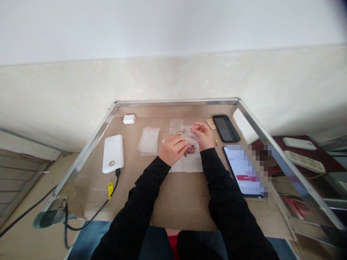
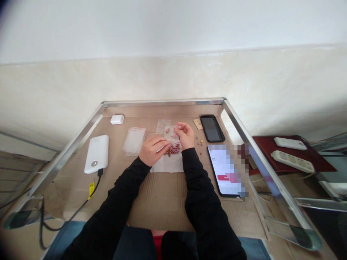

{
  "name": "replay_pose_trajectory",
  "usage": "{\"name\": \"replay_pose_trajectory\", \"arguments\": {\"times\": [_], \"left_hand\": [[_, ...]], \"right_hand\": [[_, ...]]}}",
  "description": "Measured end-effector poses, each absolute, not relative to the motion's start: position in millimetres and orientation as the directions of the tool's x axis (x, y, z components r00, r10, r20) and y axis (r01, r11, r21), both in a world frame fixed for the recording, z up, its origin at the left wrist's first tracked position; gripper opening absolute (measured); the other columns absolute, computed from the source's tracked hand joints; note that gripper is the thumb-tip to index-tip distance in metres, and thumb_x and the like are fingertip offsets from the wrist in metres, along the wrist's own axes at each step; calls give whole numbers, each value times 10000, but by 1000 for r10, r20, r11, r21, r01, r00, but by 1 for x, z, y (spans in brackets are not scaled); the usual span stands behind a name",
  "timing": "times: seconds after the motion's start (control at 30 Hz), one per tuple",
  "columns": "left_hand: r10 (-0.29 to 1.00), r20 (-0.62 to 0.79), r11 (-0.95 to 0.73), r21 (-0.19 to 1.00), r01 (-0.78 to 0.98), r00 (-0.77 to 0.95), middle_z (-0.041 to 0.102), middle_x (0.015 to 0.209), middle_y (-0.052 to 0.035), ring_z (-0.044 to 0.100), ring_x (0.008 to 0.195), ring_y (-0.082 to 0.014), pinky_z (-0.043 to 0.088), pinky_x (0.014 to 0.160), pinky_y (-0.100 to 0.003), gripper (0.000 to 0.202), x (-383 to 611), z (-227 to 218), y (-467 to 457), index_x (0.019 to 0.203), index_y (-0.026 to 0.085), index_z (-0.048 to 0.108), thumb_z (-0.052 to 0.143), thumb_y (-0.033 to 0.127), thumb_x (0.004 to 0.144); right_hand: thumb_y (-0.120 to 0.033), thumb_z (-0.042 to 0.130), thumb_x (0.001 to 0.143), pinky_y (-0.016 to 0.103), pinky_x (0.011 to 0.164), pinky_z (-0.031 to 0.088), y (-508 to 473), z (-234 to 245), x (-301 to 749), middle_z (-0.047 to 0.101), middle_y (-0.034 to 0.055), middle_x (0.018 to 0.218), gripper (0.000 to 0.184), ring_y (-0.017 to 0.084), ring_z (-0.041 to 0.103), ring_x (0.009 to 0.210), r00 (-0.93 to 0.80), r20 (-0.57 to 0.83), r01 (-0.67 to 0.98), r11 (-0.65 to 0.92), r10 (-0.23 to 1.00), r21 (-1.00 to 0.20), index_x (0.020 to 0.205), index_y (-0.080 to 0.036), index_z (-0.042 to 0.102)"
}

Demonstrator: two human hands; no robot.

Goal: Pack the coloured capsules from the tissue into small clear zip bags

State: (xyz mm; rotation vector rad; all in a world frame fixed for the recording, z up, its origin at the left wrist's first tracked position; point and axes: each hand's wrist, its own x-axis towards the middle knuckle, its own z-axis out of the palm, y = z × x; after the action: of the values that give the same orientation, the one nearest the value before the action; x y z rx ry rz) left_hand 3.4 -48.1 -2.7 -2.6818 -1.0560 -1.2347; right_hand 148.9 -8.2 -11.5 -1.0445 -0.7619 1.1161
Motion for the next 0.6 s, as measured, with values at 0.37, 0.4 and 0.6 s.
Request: {"name": "replay_pose_trajectory", "arguments": {"times": [0.37, 0.4, 0.6], "left_hand": [[621, 660, -729, 287, 622, 423, 616, 834, -45, 557, 811, -149, 448, 752, -294, 173, 2, -3, -46, 891, 183, 613, 498, 261, 788], [645, 657, -714, 336, 614, 390, 617, 816, -42, 561, 799, -143, 452, 746, -288, 162, 2, -3, -46, 867, 180, 616, 495, 255, 789], [858, 512, -448, 784, 431, -40, 605, 725, -25, 532, 546, -77, 437, 467, -184, 190, -3, -4, -38, 802, 158, 615, 553, 327, 741]], "right_hand": [[-217, 677, 498, 213, 403, 429, -11, -5, 147, 540, -53, 612, 298, 69, 491, 436, 226, -94, -380, 0, 970, -925, 763, -186, 545], [-225, 679, 505, 214, 412, 434, -12, -3, 146, 551, -52, 631, 318, 70, 502, 439, 211, -91, -386, -3, 973, -923, 792, -191, 546], [-321, 654, 602, 210, 467, 432, -18, 5, 141, 605, -30, 750, 359, 101, 595, 536, 130, 37, -314, 77, 991, -946, 919, -227, 515]]}}
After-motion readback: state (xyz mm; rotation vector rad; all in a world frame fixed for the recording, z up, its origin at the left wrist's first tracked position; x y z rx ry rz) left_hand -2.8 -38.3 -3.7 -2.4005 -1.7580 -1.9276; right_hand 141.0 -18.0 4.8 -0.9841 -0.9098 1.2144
